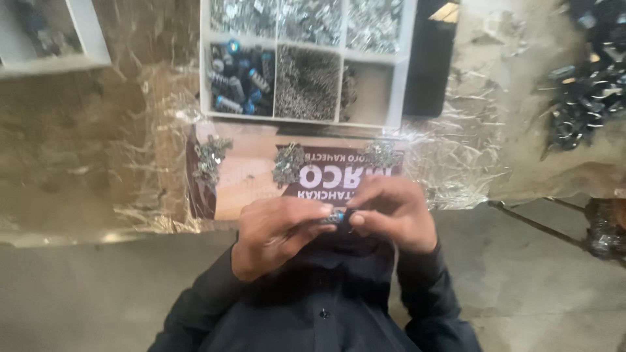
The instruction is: The person sits at a workbench assembling small metal valve components. They pick parts from a compartment organizer box, fit a rubber stem into a metal housing by hand, press the parts together, and place the finished assembly onto a pile of completed units on the table.
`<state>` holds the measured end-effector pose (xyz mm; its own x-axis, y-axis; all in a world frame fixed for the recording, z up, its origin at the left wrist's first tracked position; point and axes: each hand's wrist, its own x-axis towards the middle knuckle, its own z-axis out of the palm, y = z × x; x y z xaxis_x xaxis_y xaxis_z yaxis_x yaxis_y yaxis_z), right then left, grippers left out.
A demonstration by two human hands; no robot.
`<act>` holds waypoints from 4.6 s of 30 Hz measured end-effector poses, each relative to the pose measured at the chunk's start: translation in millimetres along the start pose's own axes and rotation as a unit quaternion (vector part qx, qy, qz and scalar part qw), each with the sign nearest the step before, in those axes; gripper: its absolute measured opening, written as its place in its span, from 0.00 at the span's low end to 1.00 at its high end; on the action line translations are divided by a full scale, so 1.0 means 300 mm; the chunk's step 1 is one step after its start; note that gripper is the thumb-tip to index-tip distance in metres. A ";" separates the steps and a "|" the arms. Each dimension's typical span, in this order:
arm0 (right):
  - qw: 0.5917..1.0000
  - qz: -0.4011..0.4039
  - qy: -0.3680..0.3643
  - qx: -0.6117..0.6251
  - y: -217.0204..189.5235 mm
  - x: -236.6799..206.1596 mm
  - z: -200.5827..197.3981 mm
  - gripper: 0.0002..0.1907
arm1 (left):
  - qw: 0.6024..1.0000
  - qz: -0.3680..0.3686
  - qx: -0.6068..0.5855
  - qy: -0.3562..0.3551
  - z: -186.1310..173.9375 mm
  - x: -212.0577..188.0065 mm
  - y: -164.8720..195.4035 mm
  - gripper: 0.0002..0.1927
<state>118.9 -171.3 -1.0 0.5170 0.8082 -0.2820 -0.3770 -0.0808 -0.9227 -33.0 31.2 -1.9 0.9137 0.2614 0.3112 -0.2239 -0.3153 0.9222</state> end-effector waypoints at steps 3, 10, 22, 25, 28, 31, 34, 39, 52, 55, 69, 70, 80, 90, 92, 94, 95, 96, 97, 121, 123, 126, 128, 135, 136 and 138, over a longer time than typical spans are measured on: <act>0.995 -0.082 -0.056 0.005 -0.088 0.106 -0.096 0.04 | 0.998 -0.023 -0.020 0.056 -0.015 0.000 0.019 0.12; 0.942 -0.276 0.129 -0.138 -0.217 0.218 -0.059 0.33 | 0.990 -0.042 0.043 0.129 -0.046 -0.008 0.006 0.14; 0.752 -0.229 0.202 -0.584 0.059 -0.012 0.123 0.13 | 0.988 -0.066 0.052 0.129 -0.033 0.019 -0.018 0.13; 0.722 -0.242 0.228 -0.607 0.101 -0.001 0.134 0.15 | 0.987 -0.082 0.036 0.130 -0.034 0.030 -0.011 0.14; 0.722 -0.236 0.246 -0.602 0.108 0.013 0.118 0.16 | 0.987 -0.070 0.064 0.130 -0.041 0.041 0.007 0.15; 0.714 -0.250 0.266 -0.598 0.094 0.005 0.101 0.17 | 0.983 -0.062 0.111 0.134 -0.074 0.055 0.025 0.14; 0.718 -0.293 0.241 -0.584 0.086 -0.018 0.118 0.19 | 0.979 -0.041 0.148 0.132 -0.122 0.092 0.010 0.12; 0.771 -0.317 0.197 -0.515 0.084 -0.010 0.197 0.18 | 0.923 0.023 0.375 0.081 -0.267 0.231 -0.063 0.09; 0.789 -0.348 0.168 -0.477 -0.040 0.090 0.250 0.18 | 0.813 0.086 0.531 -0.225 -0.361 0.510 -0.086 0.06; 0.792 -0.353 0.165 -0.470 -0.070 0.110 0.247 0.17 | 0.790 0.131 0.550 -0.235 -0.390 0.543 -0.077 0.07; 0.969 -0.156 0.073 0.175 -0.073 0.224 0.148 0.06 | 0.967 0.090 0.238 0.021 -0.117 0.295 0.163 0.21; 0.964 -0.144 0.077 0.208 -0.062 0.225 0.144 0.06 | 0.980 0.064 0.183 0.045 -0.096 0.295 0.154 0.21; 0.990 -0.055 0.127 0.021 -0.083 0.175 0.090 0.09 | 0.982 0.091 0.163 0.033 -0.060 0.281 0.051 0.27; 0.988 -0.115 0.090 0.054 -0.089 0.216 0.129 0.13 | 0.982 0.108 0.153 0.034 -0.056 0.292 0.020 0.26; 0.991 -0.100 0.077 0.053 -0.117 0.230 0.121 0.12 | 0.986 0.085 0.130 0.060 -0.056 0.294 0.017 0.23; 0.993 -0.087 0.076 0.030 -0.150 0.246 0.119 0.12 | 0.988 0.053 0.120 0.077 -0.065 0.297 0.018 0.22; 0.993 -0.080 0.082 0.007 -0.166 0.256 0.120 0.12 | 0.988 0.047 0.120 0.085 -0.067 0.301 0.020 0.22; 0.993 -0.073 0.088 -0.015 -0.181 0.267 0.123 0.13 | 0.988 0.041 0.120 0.091 -0.071 0.307 0.020 0.22; 0.979 -0.108 0.126 -0.118 -0.195 0.290 0.125 0.12 | 0.987 0.036 0.119 0.098 -0.074 0.315 0.020 0.22; 0.914 -0.173 0.133 -0.343 -0.216 0.408 0.155 0.05 | 0.976 -0.030 0.160 0.145 -0.120 0.369 -0.056 0.22; 0.909 -0.191 0.131 -0.346 -0.213 0.407 0.159 0.06 | 0.981 -0.039 0.133 0.136 -0.122 0.364 -0.055 0.22; 0.906 -0.196 0.125 -0.355 -0.216 0.407 0.159 0.06 | 0.983 -0.028 0.117 0.137 -0.127 0.357 -0.055 0.22; 0.904 -0.203 0.117 -0.357 -0.221 0.407 0.157 0.06 | 0.982 -0.017 0.122 0.142 -0.128 0.357 -0.057 0.22; 0.898 -0.193 0.129 -0.373 -0.231 0.400 0.173 0.05 | 0.983 -0.009 0.120 0.137 -0.128 0.350 -0.055 0.20; 0.897 -0.193 0.136 -0.374 -0.230 0.398 0.178 0.06 | 0.983 -0.002 0.121 0.136 -0.130 0.349 -0.056 0.19; 0.894 -0.192 0.149 -0.375 -0.227 0.398 0.187 0.06 | 0.982 -0.003 0.132 0.133 -0.128 0.349 -0.057 0.19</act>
<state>163.1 -36.6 42.9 0.7214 0.6783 0.1398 0.4370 -0.2893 -0.8517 53.4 99.1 23.9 0.7853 0.4824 0.3879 -0.0917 -0.5291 0.8436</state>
